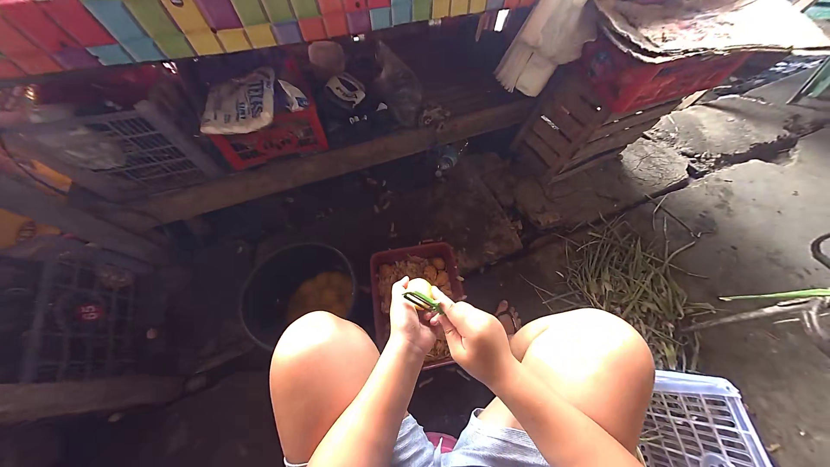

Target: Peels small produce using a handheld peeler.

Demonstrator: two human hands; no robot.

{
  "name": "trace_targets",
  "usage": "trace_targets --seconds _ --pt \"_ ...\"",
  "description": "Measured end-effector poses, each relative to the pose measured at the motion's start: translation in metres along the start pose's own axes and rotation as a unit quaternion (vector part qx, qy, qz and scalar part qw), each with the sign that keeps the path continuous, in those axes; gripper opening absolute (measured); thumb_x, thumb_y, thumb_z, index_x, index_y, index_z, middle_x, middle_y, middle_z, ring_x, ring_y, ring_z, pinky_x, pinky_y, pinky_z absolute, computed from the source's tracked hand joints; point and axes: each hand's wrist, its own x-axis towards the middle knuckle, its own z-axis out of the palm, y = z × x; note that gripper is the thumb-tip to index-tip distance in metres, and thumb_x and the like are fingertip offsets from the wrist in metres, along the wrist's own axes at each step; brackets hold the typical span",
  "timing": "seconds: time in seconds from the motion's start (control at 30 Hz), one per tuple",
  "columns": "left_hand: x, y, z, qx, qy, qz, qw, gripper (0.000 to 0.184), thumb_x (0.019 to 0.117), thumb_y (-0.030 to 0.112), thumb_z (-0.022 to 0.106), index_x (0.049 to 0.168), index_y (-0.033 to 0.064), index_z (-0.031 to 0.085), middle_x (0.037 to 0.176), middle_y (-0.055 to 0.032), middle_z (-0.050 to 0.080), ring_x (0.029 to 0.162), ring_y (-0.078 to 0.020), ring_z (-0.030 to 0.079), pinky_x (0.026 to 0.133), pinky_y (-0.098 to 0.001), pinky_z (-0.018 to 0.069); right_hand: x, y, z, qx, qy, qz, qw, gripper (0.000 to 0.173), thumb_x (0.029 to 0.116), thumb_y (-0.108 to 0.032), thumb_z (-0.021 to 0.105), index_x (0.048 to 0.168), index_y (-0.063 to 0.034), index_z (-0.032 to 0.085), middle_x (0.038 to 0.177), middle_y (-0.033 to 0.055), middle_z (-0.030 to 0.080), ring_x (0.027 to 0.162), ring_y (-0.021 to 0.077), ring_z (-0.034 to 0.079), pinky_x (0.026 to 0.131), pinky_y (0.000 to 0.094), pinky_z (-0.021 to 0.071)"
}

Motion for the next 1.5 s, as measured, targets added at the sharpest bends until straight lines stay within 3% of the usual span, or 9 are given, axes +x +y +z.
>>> trace_targets --seconds 0.17,0.3,0.6,0.73,0.8,0.97,1.27,1.4,1.5 --pt "0.000 -0.004 0.003 0.032 -0.011 -0.009 0.999 0.051 0.1104 0.039 0.023 0.075 0.0111 0.047 0.051 -0.0014 0.047 0.034 -0.0060 0.037 0.032 -0.0178 0.0295 0.000 0.008 -0.002 -0.091 0.020 -0.004 0.996 0.033 0.0979 -0.011 0.053 0.121 -0.0060 0.076 0.066 0.0095 0.063 0.057 0.0249 0.064 0.053 0.0371 0.0528" --pt "-0.013 0.004 -0.001 0.087 -0.079 0.030 0.993 0.043 0.1096 0.031 0.022 0.087 0.0089 0.051 0.063 -0.0050 0.060 0.036 -0.0036 0.038 0.033 -0.0156 0.0274 0.014 0.031 -0.027 -0.099 -0.092 0.225 0.965 0.038 0.1059 -0.018 0.048 0.138 -0.0090 0.066 0.106 0.0191 0.075 0.097 0.0360 0.073 0.085 0.0536 0.0567" --pt "-0.003 0.000 -0.006 0.175 -0.044 0.089 0.980 0.050 0.1122 0.030 0.019 0.073 0.0140 0.047 0.046 0.0038 0.039 0.033 -0.0033 0.031 0.034 -0.0160 0.0255 0.007 0.008 -0.011 -0.004 0.002 0.033 0.999 0.034 0.0975 -0.011 0.055 0.124 -0.0049 0.074 0.074 0.0106 0.069 0.065 0.0247 0.068 0.060 0.0399 0.0563" --pt "-0.017 0.002 -0.009 0.236 -0.109 0.102 0.960 0.041 0.1107 0.025 0.017 0.090 0.0102 0.050 0.062 -0.0015 0.060 0.036 -0.0009 0.035 0.034 -0.0143 0.0259 0.032 0.026 -0.027 -0.052 -0.241 0.246 0.937 0.043 0.1087 -0.024 0.041 0.148 -0.0173 0.058 0.124 0.0162 0.071 0.118 0.0327 0.067 0.100 0.0519 0.0496" --pt "-0.014 0.007 -0.009 0.220 -0.105 0.106 0.964 0.044 0.1109 0.026 0.017 0.089 0.0097 0.052 0.065 -0.0027 0.061 0.038 -0.0027 0.038 0.036 -0.0154 0.0291 0.035 0.028 -0.025 0.030 -0.205 0.264 0.942 0.043 0.1085 -0.024 0.041 0.144 -0.0103 0.060 0.135 0.0126 0.068 0.127 0.0270 0.064 0.109 0.0475 0.0464" --pt "-0.004 0.017 -0.008 0.068 -0.067 0.034 0.995 0.049 0.1117 0.034 0.017 0.103 0.0039 0.053 0.079 -0.0108 0.065 0.046 -0.0114 0.053 0.042 -0.0222 0.0455 0.019 0.024 -0.007 0.075 -0.032 0.170 0.982 0.036 0.1035 -0.015 0.050 0.130 0.0003 0.069 0.118 0.0167 0.074 0.109 0.0278 0.073 0.098 0.0435 0.0553" --pt "0.003 0.007 -0.005 -0.005 -0.025 0.016 1.000 0.056 0.1114 0.041 0.019 0.083 0.0070 0.053 0.060 -0.0059 0.059 0.038 -0.0069 0.045 0.035 -0.0182 0.0345 0.003 0.004 0.015 -0.007 0.027 -0.019 0.999 0.032 0.0983 -0.013 0.055 0.120 -0.0046 0.076 0.068 0.0101 0.066 0.061 0.0242 0.065 0.057 0.0373 0.0543" --pt "0.006 0.009 -0.007 -0.012 -0.042 0.035 0.998 0.043 0.1078 0.024 0.028 0.074 0.0087 0.049 0.053 -0.0037 0.050 0.034 -0.0062 0.038 0.032 -0.0174 0.0303 0.005 0.011 0.007 -0.058 0.029 0.022 0.998 0.032 0.0970 -0.013 0.056 0.121 -0.0063 0.077 0.068 0.0114 0.066 0.060 0.0270 0.066 0.055 0.0410 0.0545" --pt "-0.001 0.016 -0.010 0.037 -0.073 0.056 0.995 0.045 0.1103 0.028 0.021 0.084 0.0078 0.051 0.065 -0.0059 0.061 0.035 -0.0040 0.039 0.032 -0.0155 0.0301 0.012 0.032 -0.010 -0.059 -0.033 0.181 0.981 0.035 0.1016 -0.015 0.052 0.129 -0.0052 0.072 0.096 0.0181 0.076 0.087 0.0347 0.074 0.077 0.0529 0.0584"
